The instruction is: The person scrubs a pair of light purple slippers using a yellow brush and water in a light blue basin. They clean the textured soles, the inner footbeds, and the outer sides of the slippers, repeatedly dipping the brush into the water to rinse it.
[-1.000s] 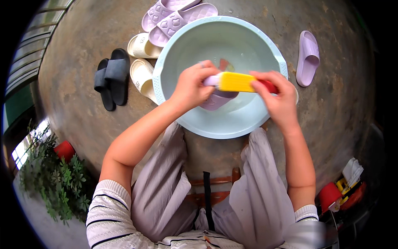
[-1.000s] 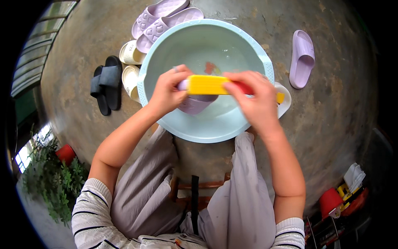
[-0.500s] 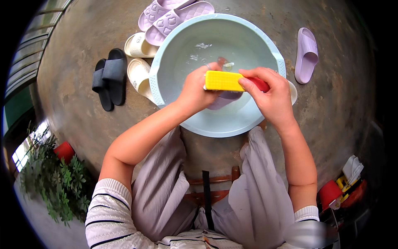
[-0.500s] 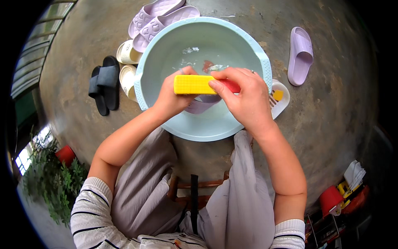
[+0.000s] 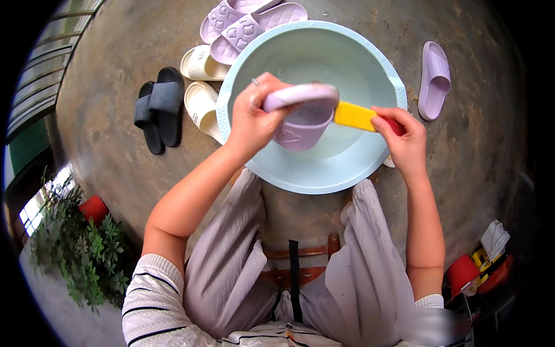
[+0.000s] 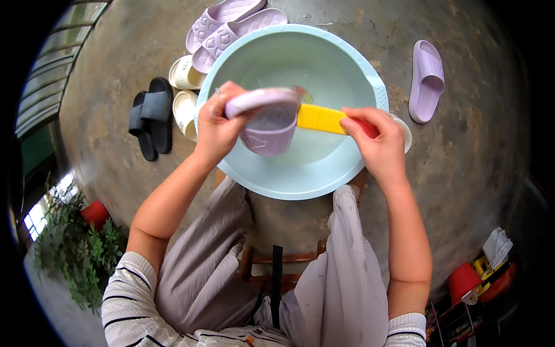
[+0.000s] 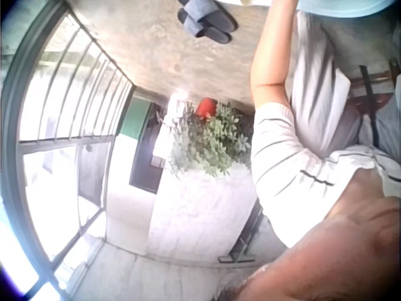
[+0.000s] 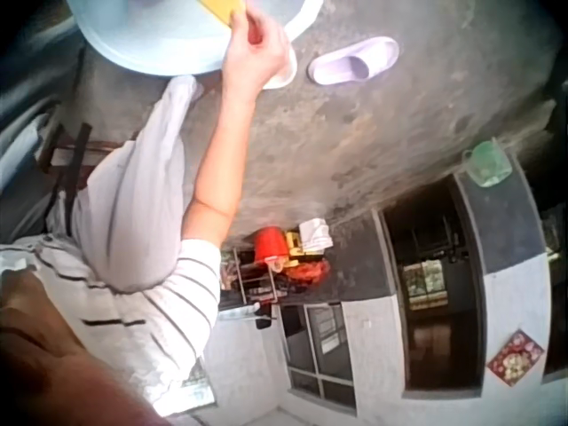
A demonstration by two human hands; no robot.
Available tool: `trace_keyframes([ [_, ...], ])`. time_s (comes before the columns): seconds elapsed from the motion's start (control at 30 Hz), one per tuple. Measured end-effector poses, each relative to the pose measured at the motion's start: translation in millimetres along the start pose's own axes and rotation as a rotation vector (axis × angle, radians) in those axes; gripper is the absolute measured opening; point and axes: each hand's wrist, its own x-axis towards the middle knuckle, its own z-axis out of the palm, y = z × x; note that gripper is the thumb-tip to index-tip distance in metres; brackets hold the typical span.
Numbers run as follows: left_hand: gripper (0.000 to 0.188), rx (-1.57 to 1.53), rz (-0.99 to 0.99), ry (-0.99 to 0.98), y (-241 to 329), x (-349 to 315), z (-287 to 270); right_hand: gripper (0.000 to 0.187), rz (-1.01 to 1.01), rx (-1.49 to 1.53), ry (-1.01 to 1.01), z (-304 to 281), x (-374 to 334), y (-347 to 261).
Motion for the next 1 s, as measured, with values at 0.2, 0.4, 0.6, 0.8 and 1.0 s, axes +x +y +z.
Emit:
trace_keyframes([
  [0.2,0.019,-0.296,-0.108,0.043,6,5,-4,0.02,0.138,0.454,0.009,0,6,11],
  [0.4,0.031,0.094,0.153,-0.16,4,8,0,0.02,0.17,0.385,-0.07,20,-1,11],
  [0.6,0.03,0.102,0.146,-0.144,7,6,15,0.019,0.183,0.333,-0.051,9,1,-3],
  [0.8,0.029,0.184,0.184,-0.073,7,10,25,0.018,-0.006,0.095,-0.071,11,6,-48],
  [1.0,0.024,0.264,0.273,-0.085,6,15,28,0.015,0.02,0.14,-0.076,15,-6,-41],
])
